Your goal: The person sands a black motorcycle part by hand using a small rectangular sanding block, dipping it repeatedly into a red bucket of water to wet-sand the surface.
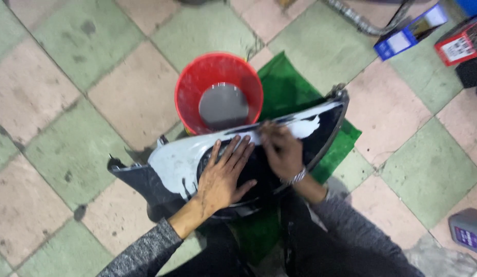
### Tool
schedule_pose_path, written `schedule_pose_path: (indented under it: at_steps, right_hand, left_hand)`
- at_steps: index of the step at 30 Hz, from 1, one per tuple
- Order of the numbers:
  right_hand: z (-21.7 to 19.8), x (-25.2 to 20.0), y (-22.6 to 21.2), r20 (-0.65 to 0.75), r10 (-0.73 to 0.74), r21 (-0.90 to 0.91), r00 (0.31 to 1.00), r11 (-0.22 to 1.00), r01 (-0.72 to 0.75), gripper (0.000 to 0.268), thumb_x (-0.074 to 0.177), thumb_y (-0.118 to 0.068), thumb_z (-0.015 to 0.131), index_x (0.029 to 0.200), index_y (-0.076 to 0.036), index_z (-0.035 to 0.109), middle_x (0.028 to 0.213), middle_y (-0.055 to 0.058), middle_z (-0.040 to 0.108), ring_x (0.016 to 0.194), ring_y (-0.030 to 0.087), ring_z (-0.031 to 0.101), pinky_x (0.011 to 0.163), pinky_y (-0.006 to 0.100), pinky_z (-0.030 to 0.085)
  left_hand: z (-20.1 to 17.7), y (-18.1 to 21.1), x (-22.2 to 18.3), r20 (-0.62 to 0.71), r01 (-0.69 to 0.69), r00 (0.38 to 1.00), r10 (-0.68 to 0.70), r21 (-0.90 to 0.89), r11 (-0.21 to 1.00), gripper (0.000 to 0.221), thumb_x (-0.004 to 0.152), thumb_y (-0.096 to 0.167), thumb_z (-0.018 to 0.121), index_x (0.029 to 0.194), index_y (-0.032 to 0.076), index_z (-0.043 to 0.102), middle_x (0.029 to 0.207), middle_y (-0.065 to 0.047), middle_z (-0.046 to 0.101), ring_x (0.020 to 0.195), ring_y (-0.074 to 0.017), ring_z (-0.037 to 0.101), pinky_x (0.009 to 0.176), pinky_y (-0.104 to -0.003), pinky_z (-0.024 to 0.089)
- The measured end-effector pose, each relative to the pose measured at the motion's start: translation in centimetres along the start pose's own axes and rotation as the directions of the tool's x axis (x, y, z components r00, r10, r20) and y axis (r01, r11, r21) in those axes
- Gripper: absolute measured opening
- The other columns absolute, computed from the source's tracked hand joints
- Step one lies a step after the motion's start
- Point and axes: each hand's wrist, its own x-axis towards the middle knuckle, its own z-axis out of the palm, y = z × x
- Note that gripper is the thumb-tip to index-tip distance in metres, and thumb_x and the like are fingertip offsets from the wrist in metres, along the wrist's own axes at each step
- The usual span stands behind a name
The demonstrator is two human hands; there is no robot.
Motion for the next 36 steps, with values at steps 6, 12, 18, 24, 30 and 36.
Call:
schedule_pose_path:
  at_steps: [6, 12, 18, 24, 30, 36]
  right_hand:
    - [-0.3, -2.7, -4.5, 0.103, 0.109, 0.271, 0.989, 0.953, -0.134, 0.010, 0.092, -0.007, 0.072, 0.087, -0.005, 0.081, 0.096, 0.015, 0.080, 0.091, 0.036, 0.077, 0.079, 0.042, 0.060]
    - [-0.4, -3.2, -4.1, 0.197, 0.179, 0.427, 0.964, 0.869, -0.249, 0.010, 0.089, -0.002, 0.075, 0.079, 0.000, 0.078, 0.094, 0.020, 0.079, 0.090, 0.038, 0.077, 0.080, 0.046, 0.059]
    - [-2.9, -2.4, -4.3, 0.174, 0.194, 0.187, 0.965, 0.956, -0.226, 0.021, 0.095, -0.007, 0.068, 0.113, 0.004, 0.072, 0.108, 0.026, 0.075, 0.105, 0.048, 0.071, 0.089, 0.056, 0.055]
    - [-4.8, -3.0, -4.1, 0.095, 0.189, 0.055, 0.977, 0.979, -0.195, 0.022, 0.096, -0.002, 0.065, 0.115, 0.005, 0.073, 0.105, 0.022, 0.075, 0.105, 0.042, 0.072, 0.091, 0.050, 0.055]
    - [-9.2, -5.6, -3.3, 0.079, 0.258, -0.167, 0.963, 0.956, -0.243, 0.024, 0.090, -0.005, 0.073, 0.114, -0.005, 0.076, 0.109, 0.012, 0.078, 0.106, 0.033, 0.074, 0.088, 0.043, 0.056]
    - [-14.7, -3.4, -1.8, 0.346, 0.186, -0.417, 0.920, 0.909, -0.026, 0.029, 0.093, -0.022, 0.069, 0.118, -0.009, 0.072, 0.112, 0.009, 0.077, 0.091, 0.021, 0.076, 0.076, 0.033, 0.067]
  left_hand:
    - [-1.2, -0.8, 0.1, -0.275, 0.050, 0.931, -0.238, -0.549, 0.834, 0.072, 0.078, 0.023, 0.087, 0.138, -0.002, 0.058, 0.137, -0.023, 0.060, 0.131, -0.0445, 0.056, 0.109, -0.057, 0.044]
    - [-2.5, -1.7, 2.1, -0.100, 0.123, 0.958, -0.268, -0.702, 0.701, 0.031, 0.081, 0.018, 0.084, 0.111, 0.016, 0.075, 0.098, -0.004, 0.076, 0.088, -0.0320, 0.074, 0.076, -0.041, 0.058]
    - [-2.0, -8.9, 8.8, -0.054, 0.165, 0.979, -0.197, -0.364, 0.917, 0.012, 0.084, 0.012, 0.073, 0.094, 0.017, 0.075, 0.081, -0.009, 0.074, 0.078, -0.0379, 0.073, 0.068, -0.047, 0.058]
    - [18.2, -22.5, 18.4, 0.328, 0.211, 0.900, -0.288, 0.253, 0.944, 0.015, 0.075, 0.004, 0.068, 0.081, 0.012, 0.079, 0.075, -0.013, 0.076, 0.078, -0.0348, 0.077, 0.066, -0.049, 0.062]
    - [26.7, -20.5, 17.5, 0.344, 0.168, 0.894, -0.288, 0.338, 0.926, 0.025, 0.087, 0.003, 0.056, 0.097, 0.004, 0.078, 0.087, -0.015, 0.072, 0.087, -0.0377, 0.073, 0.074, -0.053, 0.054]
    - [24.2, -30.1, 17.5, -0.119, -0.271, 0.829, 0.546, -0.940, 0.206, 0.036, 0.064, 0.010, 0.077, 0.042, 0.016, 0.049, 0.038, 0.000, 0.045, 0.034, -0.0205, 0.050, 0.031, -0.039, 0.038]
